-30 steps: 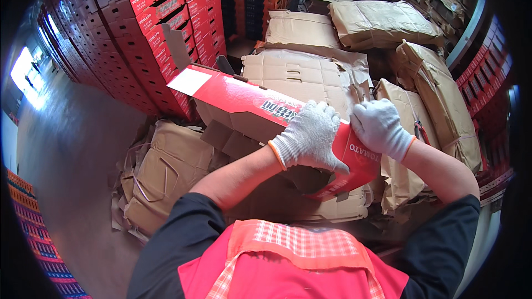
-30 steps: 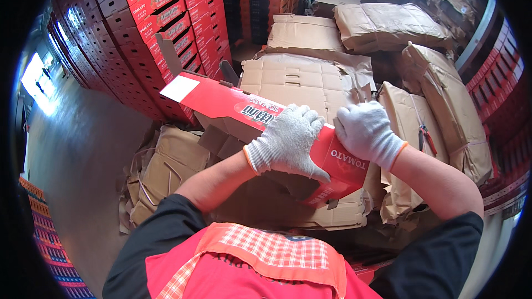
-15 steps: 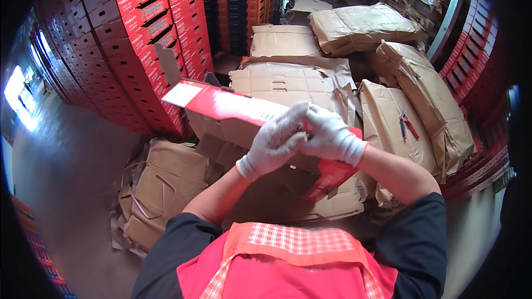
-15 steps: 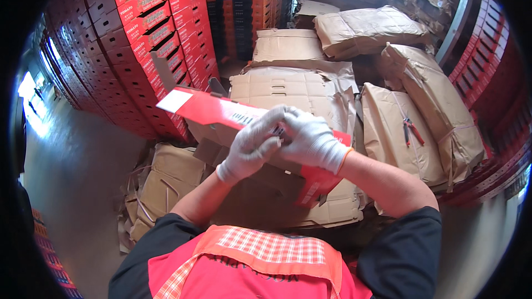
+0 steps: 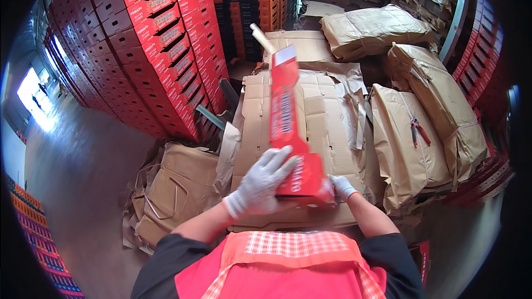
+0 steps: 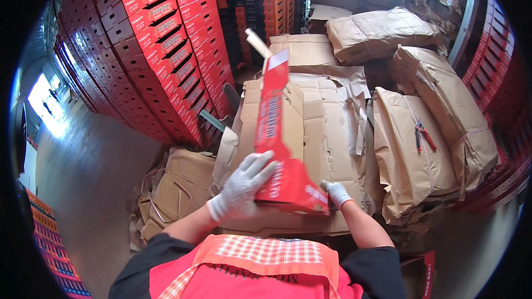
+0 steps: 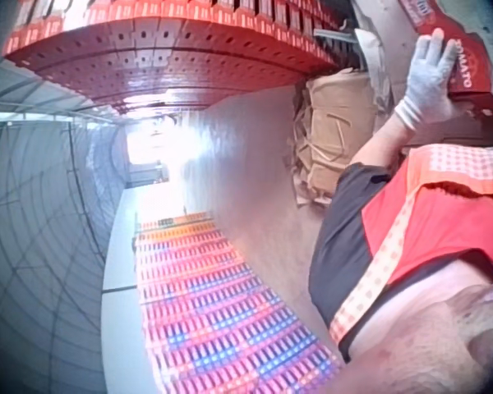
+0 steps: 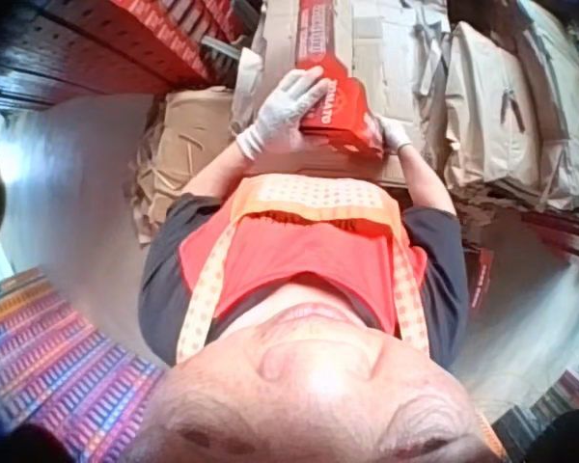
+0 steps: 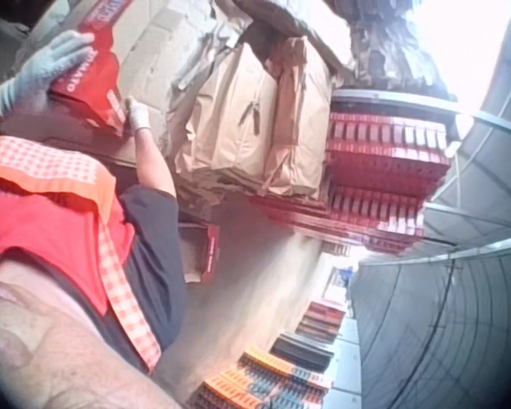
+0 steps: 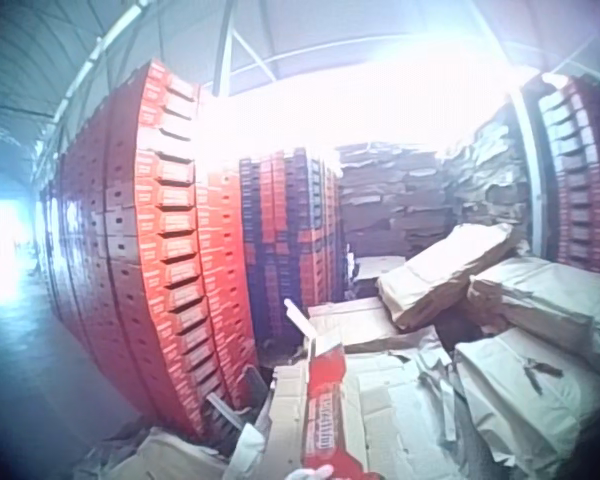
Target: The person repeatedly picks up flat cardboard pieces, folds them into red-labeled boxes, and places the assembled boxes aside. The task is performed continuously in a warehouse setting with stacks of similar boxes visible in the background.
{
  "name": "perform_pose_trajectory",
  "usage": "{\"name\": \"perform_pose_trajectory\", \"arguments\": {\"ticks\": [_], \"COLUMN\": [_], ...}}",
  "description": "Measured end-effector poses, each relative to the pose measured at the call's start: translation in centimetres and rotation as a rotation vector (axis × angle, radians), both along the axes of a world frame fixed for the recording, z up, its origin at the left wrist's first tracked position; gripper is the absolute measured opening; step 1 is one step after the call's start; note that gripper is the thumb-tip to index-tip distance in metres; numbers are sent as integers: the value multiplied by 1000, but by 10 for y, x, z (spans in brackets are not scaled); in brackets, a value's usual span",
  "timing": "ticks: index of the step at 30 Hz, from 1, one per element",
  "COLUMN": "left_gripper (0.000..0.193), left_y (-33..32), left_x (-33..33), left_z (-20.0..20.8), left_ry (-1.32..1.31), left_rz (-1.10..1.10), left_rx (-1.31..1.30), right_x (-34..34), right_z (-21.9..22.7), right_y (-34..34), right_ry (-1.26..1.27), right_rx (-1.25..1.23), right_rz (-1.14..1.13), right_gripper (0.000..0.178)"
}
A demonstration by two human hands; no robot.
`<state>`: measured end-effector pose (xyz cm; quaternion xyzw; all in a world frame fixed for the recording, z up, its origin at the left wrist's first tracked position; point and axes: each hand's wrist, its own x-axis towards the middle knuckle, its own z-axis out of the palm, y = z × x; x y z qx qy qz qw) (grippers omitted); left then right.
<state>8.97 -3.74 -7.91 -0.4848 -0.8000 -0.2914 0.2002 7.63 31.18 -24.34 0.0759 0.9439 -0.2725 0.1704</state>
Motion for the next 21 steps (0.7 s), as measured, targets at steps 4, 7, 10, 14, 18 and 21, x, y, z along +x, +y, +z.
{"name": "perform_pose_trajectory", "arguments": {"ticks": [4, 7, 10, 14, 18, 21], "left_gripper": [86, 77, 95, 123, 139, 120], "left_y": [77, 113, 129, 142, 151, 152], "left_x": [-10, -10, -11, -1, 11, 15], "left_z": [36, 27, 8, -10, -21, -31], "left_ry": [35, 20, 39, -27, -617, -780], "left_rz": [-240, -296, -276, -120, -194, -228], "left_rx": [72, 230, 443, 651, 702, 536], "right_x": [-9, 5, 38, 50, 30, 12], "right_z": [56, 154, 214, 253, 267, 259], "right_y": [19, 19, -20, -56, -65, -75], "right_ry": [551, 1095, 1200, 849, 378, 485], "right_rx": [-375, -835, -477, -22, -192, 17], "right_rz": [-312, -221, -20, 345, 153, 339], "right_gripper": [23, 22, 26, 39, 27, 18]}}
